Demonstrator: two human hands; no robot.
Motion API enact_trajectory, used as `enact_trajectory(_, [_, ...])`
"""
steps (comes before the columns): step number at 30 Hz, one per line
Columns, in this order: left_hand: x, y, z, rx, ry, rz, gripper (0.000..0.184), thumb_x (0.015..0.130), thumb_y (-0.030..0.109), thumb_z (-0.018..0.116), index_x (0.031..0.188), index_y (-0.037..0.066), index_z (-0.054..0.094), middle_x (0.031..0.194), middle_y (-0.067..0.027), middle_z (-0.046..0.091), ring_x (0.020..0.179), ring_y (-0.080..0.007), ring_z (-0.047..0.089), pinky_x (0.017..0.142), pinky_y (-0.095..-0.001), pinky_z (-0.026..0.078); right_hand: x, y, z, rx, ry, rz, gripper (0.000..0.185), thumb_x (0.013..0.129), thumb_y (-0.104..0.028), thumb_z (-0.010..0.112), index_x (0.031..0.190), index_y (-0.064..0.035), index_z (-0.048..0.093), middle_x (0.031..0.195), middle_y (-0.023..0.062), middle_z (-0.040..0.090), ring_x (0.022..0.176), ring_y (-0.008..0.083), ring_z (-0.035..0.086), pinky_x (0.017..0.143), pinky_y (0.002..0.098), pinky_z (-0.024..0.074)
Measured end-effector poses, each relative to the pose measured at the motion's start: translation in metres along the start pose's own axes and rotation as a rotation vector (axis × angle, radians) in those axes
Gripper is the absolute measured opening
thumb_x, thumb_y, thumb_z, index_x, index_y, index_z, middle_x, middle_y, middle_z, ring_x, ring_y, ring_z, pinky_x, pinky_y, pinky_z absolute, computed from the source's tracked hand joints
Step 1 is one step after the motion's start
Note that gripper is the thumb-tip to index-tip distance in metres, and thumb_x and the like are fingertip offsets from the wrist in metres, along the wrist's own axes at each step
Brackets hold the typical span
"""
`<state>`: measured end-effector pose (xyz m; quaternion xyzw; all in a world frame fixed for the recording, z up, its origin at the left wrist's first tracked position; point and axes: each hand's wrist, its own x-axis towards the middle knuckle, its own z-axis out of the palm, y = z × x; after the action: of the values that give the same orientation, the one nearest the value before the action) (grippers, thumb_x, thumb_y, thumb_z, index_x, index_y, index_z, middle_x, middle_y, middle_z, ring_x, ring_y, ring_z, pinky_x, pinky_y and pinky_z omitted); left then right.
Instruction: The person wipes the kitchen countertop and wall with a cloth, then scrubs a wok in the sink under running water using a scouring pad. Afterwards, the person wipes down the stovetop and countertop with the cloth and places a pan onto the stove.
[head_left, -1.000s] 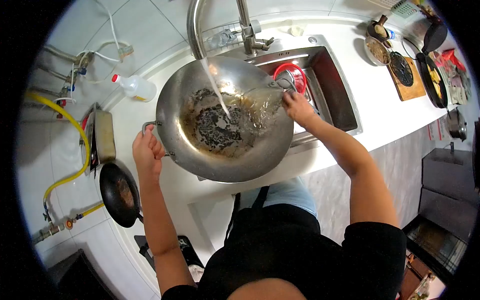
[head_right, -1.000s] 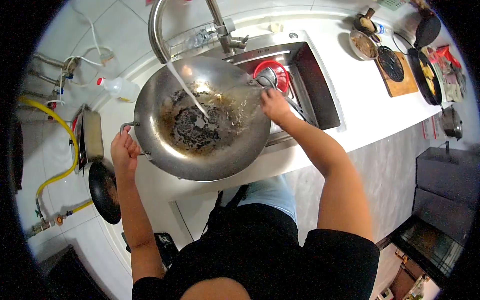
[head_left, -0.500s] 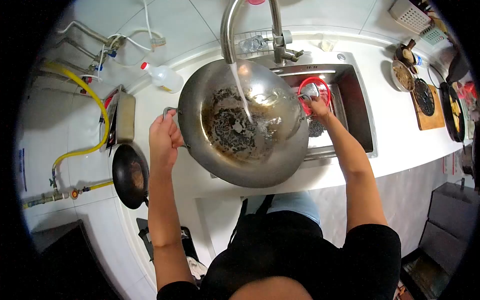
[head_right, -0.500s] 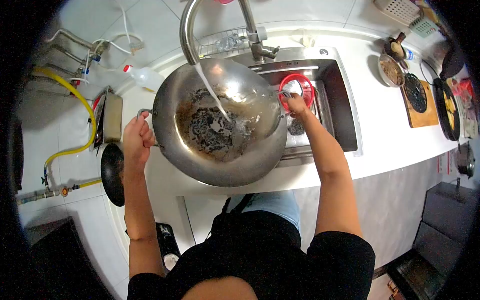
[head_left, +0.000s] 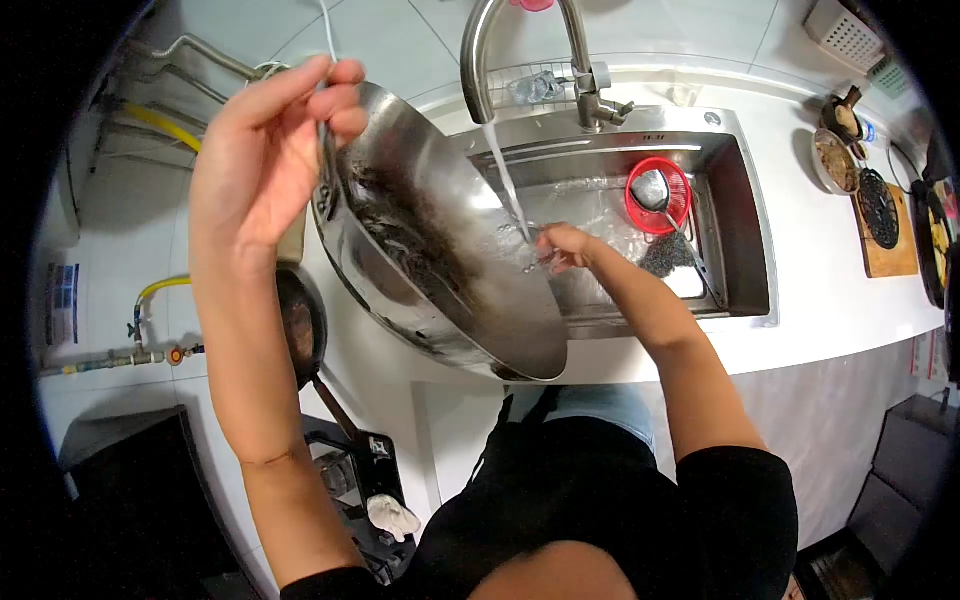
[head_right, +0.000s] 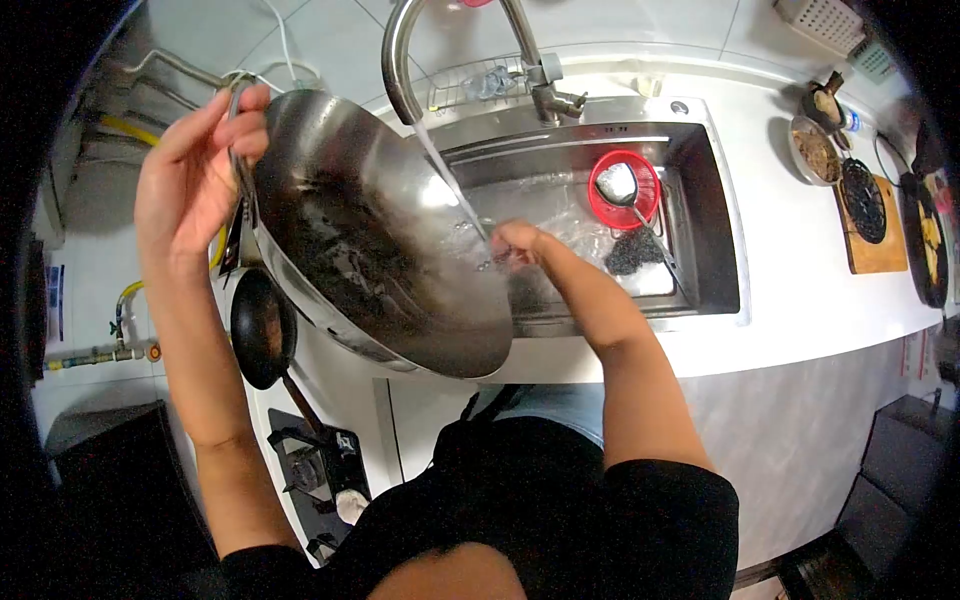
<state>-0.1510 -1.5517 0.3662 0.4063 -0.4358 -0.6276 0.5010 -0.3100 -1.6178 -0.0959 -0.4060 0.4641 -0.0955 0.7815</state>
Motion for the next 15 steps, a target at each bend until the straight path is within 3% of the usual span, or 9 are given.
enact_trajectory(2, [0.005, 0.001, 0.025, 0.027, 0.060, -0.005, 0.027, 0.088, 0.006, 0.051, 0.103, -0.016, 0.045, 0.086, -0.0146, 0.053, 0.073, -0.0165, 0.052, 0.070, -0.0330, 0.045, -0.008, -0.009, 0.022, -0.047, -0.049, 0.047, 0.010, 0.075, -0.021, 0.051, 0.070, -0.0132, 0.056, 0.066, 0.0024, 0.051, 0.050, 0.0182, 0.048, 0.050, 0.0375, 0.0456])
enact_trajectory(3, [0.010, 0.004, 0.023, -0.079, -0.095, -0.120, 0.029, 0.088, 0.005, 0.052, 0.105, -0.016, 0.043, 0.090, -0.0165, 0.052, 0.077, -0.0188, 0.054, 0.075, -0.0360, 0.047, -0.004, -0.008, 0.030, -0.048, -0.090, 0.044, 0.010, 0.075, -0.021, 0.051, 0.070, -0.0137, 0.055, 0.067, 0.0021, 0.051, 0.050, 0.0183, 0.048, 0.051, 0.0387, 0.0456])
enact_trajectory(6, [0.010, 0.003, 0.029, -0.081, -0.044, -0.173, 0.024, 0.087, 0.004, 0.052, 0.102, -0.014, 0.046, 0.089, -0.0154, 0.053, 0.074, -0.0168, 0.052, 0.069, -0.0313, 0.046, 0.000, -0.004, 0.039, -0.053, -0.131, 0.070, 0.011, 0.075, -0.023, 0.051, 0.068, -0.0144, 0.054, 0.072, 0.0024, 0.053, 0.057, 0.0194, 0.055, 0.054, 0.0423, 0.0451])
enact_trajectory(8, [-0.004, 0.002, 0.025, -0.039, 0.050, -0.065, 0.022, 0.087, 0.004, 0.052, 0.101, -0.013, 0.048, 0.088, -0.0138, 0.053, 0.071, -0.0144, 0.049, 0.064, -0.0272, 0.042, -0.009, -0.005, 0.032, -0.065, -0.099, 0.062, 0.012, 0.077, -0.023, 0.051, 0.070, -0.0139, 0.054, 0.074, 0.0032, 0.054, 0.060, 0.0201, 0.059, 0.055, 0.0429, 0.0446])
enact_trajectory(11, [-0.033, 0.003, -0.015, -0.085, 0.152, -0.036, 0.021, 0.087, 0.005, 0.052, 0.100, -0.012, 0.051, 0.083, -0.0097, 0.053, 0.063, -0.0101, 0.043, 0.056, -0.0226, 0.036, -0.004, 0.012, -0.015, 0.123, 0.037, -0.017, 0.016, 0.079, -0.016, 0.049, 0.091, -0.0098, 0.059, 0.076, 0.0061, 0.056, 0.063, 0.0214, 0.061, 0.052, 0.0429, 0.0477])
enact_trajectory(13, [-0.055, -0.006, -0.054, -0.130, 0.233, -0.053, 0.021, 0.088, 0.006, 0.052, 0.100, -0.011, 0.053, 0.077, -0.0049, 0.051, 0.057, -0.0070, 0.039, 0.051, -0.0206, 0.032, -0.020, 0.008, -0.050, 0.220, 0.154, -0.120, 0.035, 0.082, -0.008, 0.046, 0.117, -0.0044, 0.051, 0.082, 0.0097, 0.058, 0.064, 0.0213, 0.061, 0.049, 0.0413, 0.0524])
enact_trajectory(14, [-0.065, -0.017, -0.074, -0.143, 0.285, -0.059, 0.022, 0.088, 0.007, 0.052, 0.101, -0.011, 0.053, 0.072, -0.0018, 0.050, 0.054, -0.0054, 0.036, 0.049, -0.0199, 0.030, -0.039, -0.004, -0.064, 0.189, 0.187, -0.137, 0.051, 0.082, -0.003, 0.043, 0.133, -0.0021, 0.037, 0.088, 0.0125, 0.058, 0.064, 0.0206, 0.062, 0.049, 0.0377, 0.0557])
enact_trajectory(15, [-0.073, -0.031, -0.094, -0.062, 0.447, -0.055, 0.033, 0.091, 0.013, 0.048, 0.112, -0.013, 0.047, 0.065, 0.0023, 0.039, 0.050, -0.0043, 0.032, 0.046, -0.0193, 0.028, -0.055, -0.012, -0.079, 0.188, 0.209, -0.144, 0.053, 0.083, -0.002, 0.042, 0.135, -0.0014, 0.032, 0.092, 0.0133, 0.057, 0.064, 0.0210, 0.061, 0.049, 0.0386, 0.0558])
